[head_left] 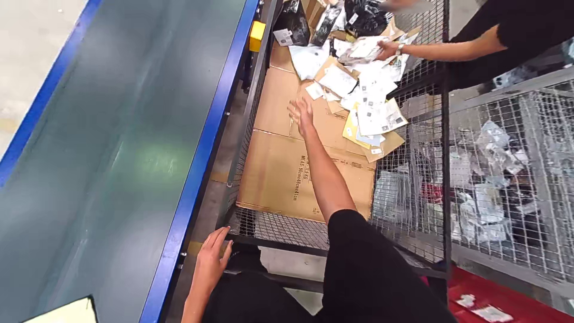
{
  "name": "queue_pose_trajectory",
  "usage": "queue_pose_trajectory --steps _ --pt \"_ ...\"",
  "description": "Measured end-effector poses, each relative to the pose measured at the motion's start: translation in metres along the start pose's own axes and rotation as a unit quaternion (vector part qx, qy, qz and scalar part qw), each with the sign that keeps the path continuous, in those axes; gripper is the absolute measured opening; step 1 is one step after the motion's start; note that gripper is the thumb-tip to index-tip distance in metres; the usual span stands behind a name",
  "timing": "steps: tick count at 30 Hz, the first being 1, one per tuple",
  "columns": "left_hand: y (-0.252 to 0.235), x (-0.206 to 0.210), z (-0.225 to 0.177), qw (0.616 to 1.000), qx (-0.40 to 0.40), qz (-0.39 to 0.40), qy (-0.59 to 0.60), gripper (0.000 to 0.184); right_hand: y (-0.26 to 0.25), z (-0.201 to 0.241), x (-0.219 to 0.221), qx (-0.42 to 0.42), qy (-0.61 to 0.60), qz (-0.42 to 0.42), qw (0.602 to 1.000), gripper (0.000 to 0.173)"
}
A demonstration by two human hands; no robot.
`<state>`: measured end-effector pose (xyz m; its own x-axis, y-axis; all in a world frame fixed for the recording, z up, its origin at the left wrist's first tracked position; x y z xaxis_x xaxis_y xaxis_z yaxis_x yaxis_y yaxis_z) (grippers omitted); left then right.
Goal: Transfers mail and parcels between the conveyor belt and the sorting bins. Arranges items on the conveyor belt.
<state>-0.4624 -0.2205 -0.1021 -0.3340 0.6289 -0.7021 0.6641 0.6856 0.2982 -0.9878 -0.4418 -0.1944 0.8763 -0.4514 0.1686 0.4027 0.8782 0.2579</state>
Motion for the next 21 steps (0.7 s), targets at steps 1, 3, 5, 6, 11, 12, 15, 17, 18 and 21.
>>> queue_pose_trajectory --steps 1,3,5,6,11,12,15,17,18,21 --pt "0.005 -0.004 0.002 1.000 -0.003 -0.007 0.000 0.037 0.022 -0.024 0.008 0.030 0.008 0.004 1.000 0.062" --pt "0.020 -0.013 0.009 0.999 -0.017 -0.029 0.002 0.035 0.068 -0.069 0.023 0.071 0.013 -0.011 0.997 0.059" --pt "0.040 -0.026 0.022 0.998 -0.039 -0.058 0.004 0.033 0.121 -0.111 0.041 0.110 0.008 -0.016 0.994 0.059" --pt "0.052 -0.033 0.029 0.996 -0.053 -0.074 0.002 0.033 0.148 -0.130 0.050 0.126 0.006 -0.017 0.992 0.058" --pt "0.141 -0.083 0.064 0.963 -0.178 -0.201 -0.037 0.031 0.267 -0.171 0.096 0.139 0.162 0.012 0.977 0.051" --pt "0.169 -0.096 0.072 0.946 -0.213 -0.241 -0.047 0.031 0.284 -0.158 0.114 0.111 0.239 0.029 0.964 0.049" --pt "0.244 -0.127 0.112 0.880 -0.341 -0.329 -0.041 0.041 0.308 -0.090 0.195 -0.034 0.387 0.065 0.919 0.040" --pt "0.269 -0.138 0.167 0.849 -0.420 -0.321 0.016 0.073 0.315 -0.051 0.281 -0.125 0.411 0.163 0.888 0.040" --pt "0.273 -0.144 0.201 0.835 -0.452 -0.311 0.039 0.092 0.317 -0.041 0.332 -0.142 0.417 0.229 0.868 0.044" --pt "0.258 -0.167 0.291 0.803 -0.513 -0.286 0.100 0.125 0.312 -0.051 0.474 -0.080 0.444 0.371 0.812 0.069"
Point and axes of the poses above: each hand's wrist, its own y-axis away from the middle knuckle, its own x-axis out of the palm, z = x × y, the point moved 9 cm from there along -y, towards the middle knuckle, and after that the axes turned 15 degrees about z, right-handed, at the moved point
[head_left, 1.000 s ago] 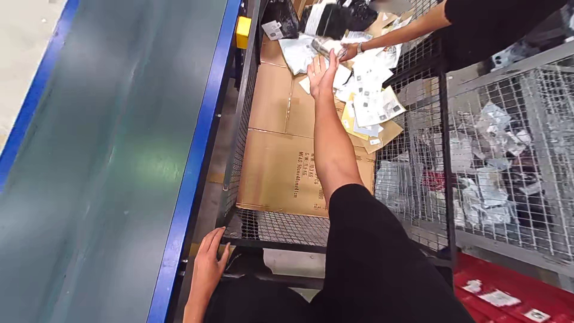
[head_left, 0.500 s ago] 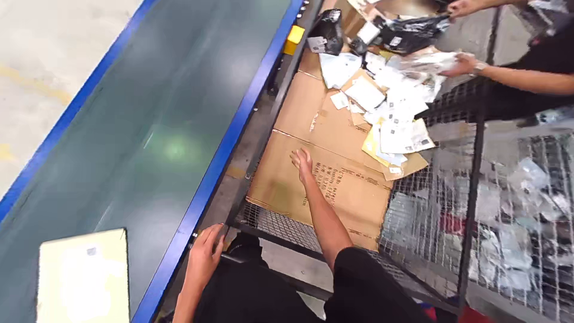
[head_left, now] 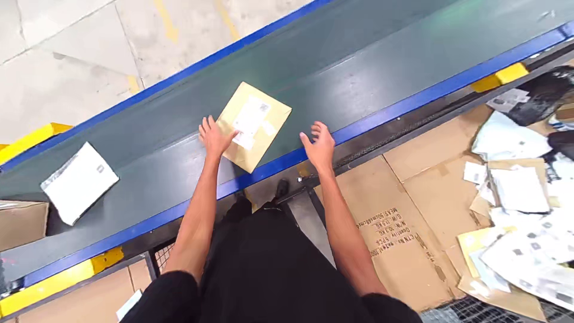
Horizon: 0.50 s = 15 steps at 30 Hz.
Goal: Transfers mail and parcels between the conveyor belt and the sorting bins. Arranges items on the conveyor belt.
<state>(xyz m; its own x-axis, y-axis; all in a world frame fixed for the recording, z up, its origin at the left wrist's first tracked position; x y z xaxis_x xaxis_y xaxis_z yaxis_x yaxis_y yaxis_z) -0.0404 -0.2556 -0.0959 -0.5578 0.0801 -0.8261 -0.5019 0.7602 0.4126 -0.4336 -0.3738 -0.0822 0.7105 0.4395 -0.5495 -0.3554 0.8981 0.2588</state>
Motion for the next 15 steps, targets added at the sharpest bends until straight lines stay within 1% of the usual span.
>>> queue_pose_trajectory --steps 2,3,4,5,7,8,9,11,12,14,15 --pt "-0.030 0.005 -0.012 0.999 -0.005 0.038 -0.002 0.126 -0.047 0.018 0.037 0.078 -0.035 0.067 0.994 0.086" --pt "-0.036 0.008 -0.022 0.998 0.006 0.061 -0.003 0.120 -0.061 0.020 0.052 0.117 -0.068 0.076 0.988 0.093" --pt "-0.037 0.013 -0.032 0.996 0.018 0.088 0.006 0.111 -0.070 0.020 0.064 0.144 -0.098 0.068 0.982 0.096" --pt "-0.035 0.019 -0.038 0.993 0.028 0.114 0.032 0.099 -0.073 0.022 0.072 0.163 -0.117 0.050 0.978 0.098" --pt "-0.030 0.031 -0.033 0.982 0.045 0.147 0.109 0.060 -0.068 0.032 0.083 0.166 -0.099 0.016 0.981 0.101" --pt "-0.026 0.036 -0.026 0.974 0.063 0.162 0.147 0.045 -0.060 0.035 0.089 0.160 -0.088 0.009 0.983 0.099" --pt "-0.021 0.036 -0.018 0.963 0.099 0.177 0.178 0.037 -0.051 0.035 0.097 0.153 -0.078 0.009 0.985 0.093" --pt "-0.009 0.016 0.008 0.933 0.189 0.203 0.229 0.037 -0.031 0.041 0.126 0.152 -0.064 0.026 0.986 0.081" --pt "-0.003 0.000 0.030 0.928 0.214 0.199 0.231 0.037 -0.019 0.047 0.149 0.159 -0.067 0.042 0.984 0.078" --pt "0.002 -0.042 0.088 0.946 0.219 0.151 0.186 0.033 0.000 0.076 0.210 0.152 -0.078 0.097 0.981 0.070" --pt "-0.002 -0.067 0.124 0.960 0.201 0.130 0.146 0.034 0.003 0.099 0.246 0.140 -0.085 0.124 0.979 0.064"
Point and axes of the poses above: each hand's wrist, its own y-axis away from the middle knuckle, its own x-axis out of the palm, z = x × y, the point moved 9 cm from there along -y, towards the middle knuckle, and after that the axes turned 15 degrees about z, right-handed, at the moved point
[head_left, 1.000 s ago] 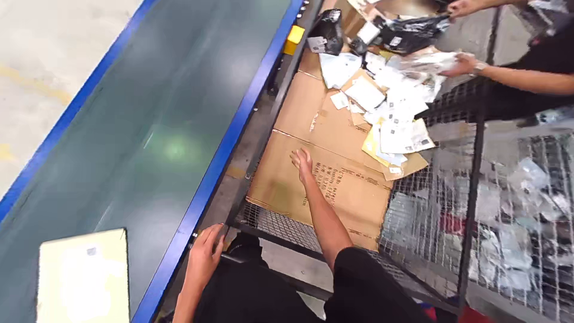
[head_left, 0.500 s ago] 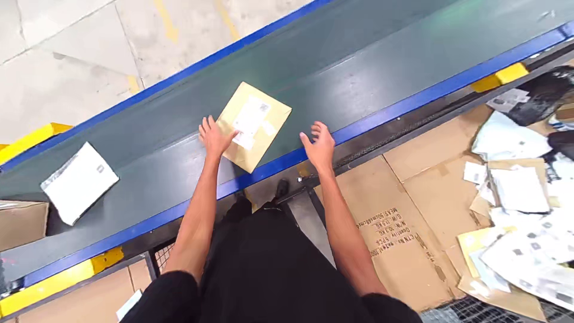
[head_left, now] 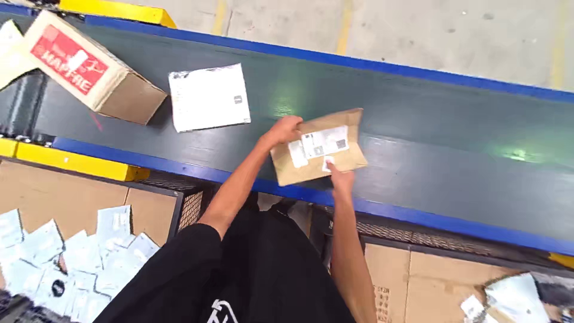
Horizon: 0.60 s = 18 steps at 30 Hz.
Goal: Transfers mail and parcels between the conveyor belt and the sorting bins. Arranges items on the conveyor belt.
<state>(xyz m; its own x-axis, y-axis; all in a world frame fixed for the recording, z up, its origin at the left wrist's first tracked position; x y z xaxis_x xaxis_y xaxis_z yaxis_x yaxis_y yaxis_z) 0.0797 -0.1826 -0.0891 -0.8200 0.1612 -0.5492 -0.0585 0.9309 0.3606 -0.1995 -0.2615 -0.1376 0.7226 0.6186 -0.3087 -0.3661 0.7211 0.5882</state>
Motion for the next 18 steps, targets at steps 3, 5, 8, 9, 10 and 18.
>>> queue_pose_trajectory --steps 3,5,8,9,10,18 --pt "0.041 -0.096 0.094 0.987 -0.127 -0.027 -0.099 0.038 -0.012 0.046 0.123 0.009 -0.028 0.100 0.995 0.050" --pt "0.072 -0.156 0.149 0.966 -0.221 -0.050 -0.127 0.042 -0.020 0.076 0.195 0.020 -0.047 0.150 0.987 0.046" --pt "0.096 -0.186 0.207 0.940 -0.305 -0.035 -0.151 0.094 -0.020 0.099 0.252 0.025 0.011 0.171 0.985 0.041" --pt "0.098 -0.183 0.215 0.937 -0.317 -0.029 -0.145 0.112 -0.018 0.101 0.256 0.022 0.032 0.159 0.987 0.041" --pt "0.098 -0.177 0.215 0.936 -0.323 -0.029 -0.135 0.122 -0.014 0.101 0.254 0.016 0.034 0.139 0.990 0.044" --pt "0.087 -0.055 0.091 0.990 -0.090 0.078 0.075 0.055 0.036 0.031 0.158 -0.015 -0.182 0.030 0.983 0.101"
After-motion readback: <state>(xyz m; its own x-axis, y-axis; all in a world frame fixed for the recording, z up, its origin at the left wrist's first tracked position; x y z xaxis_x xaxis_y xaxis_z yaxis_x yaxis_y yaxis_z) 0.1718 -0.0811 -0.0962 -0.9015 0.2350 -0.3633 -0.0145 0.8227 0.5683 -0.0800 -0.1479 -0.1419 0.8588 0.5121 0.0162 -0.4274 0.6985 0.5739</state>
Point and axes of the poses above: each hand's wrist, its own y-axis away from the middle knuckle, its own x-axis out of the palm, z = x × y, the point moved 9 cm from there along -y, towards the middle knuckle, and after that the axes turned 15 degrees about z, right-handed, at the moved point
